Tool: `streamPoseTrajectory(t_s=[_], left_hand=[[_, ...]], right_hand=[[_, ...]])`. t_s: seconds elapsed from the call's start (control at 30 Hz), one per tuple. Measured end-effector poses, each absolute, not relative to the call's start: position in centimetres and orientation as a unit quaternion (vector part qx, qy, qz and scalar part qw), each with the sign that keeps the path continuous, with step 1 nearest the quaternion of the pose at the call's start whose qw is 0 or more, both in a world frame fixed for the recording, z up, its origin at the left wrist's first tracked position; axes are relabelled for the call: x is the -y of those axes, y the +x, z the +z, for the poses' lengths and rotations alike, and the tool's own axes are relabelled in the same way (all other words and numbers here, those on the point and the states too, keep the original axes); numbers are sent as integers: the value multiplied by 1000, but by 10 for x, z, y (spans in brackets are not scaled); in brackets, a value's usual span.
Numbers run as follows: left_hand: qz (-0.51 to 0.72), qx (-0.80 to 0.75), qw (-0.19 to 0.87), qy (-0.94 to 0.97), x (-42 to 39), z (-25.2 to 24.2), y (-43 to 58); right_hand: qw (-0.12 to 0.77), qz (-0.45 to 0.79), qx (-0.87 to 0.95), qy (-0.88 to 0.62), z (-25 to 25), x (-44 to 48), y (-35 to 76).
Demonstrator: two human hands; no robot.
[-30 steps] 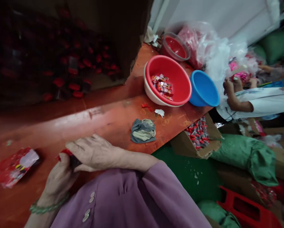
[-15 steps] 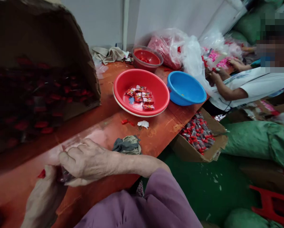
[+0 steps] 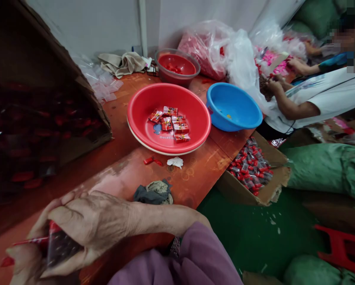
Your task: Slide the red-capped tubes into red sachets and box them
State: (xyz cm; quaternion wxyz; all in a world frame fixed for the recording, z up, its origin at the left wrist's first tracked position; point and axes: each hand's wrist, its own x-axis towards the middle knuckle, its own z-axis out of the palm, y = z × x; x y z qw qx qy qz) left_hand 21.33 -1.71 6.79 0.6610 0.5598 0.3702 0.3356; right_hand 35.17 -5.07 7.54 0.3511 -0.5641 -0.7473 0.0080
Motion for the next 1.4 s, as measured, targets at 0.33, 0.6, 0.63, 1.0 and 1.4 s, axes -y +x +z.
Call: streamPoseTrajectory(t_s=[0.33, 0.6, 0.63, 1.0, 1.4], left_hand=[[381, -401, 700, 451, 22, 89, 247], [339, -343, 797, 364, -4, 55, 211], [334, -345, 799, 362, -4, 54, 205], [299, -337, 727, 518, -14, 52, 133], [251, -253, 513, 780, -51, 105, 101]], right_hand=[[498, 72, 675, -540, 69, 64, 360], [652, 620, 274, -339, 33, 68, 337], [661, 646, 227, -308, 31, 68, 330], [648, 703, 128, -262, 39, 57, 271], [706, 576, 128, -393, 35, 21, 209]])
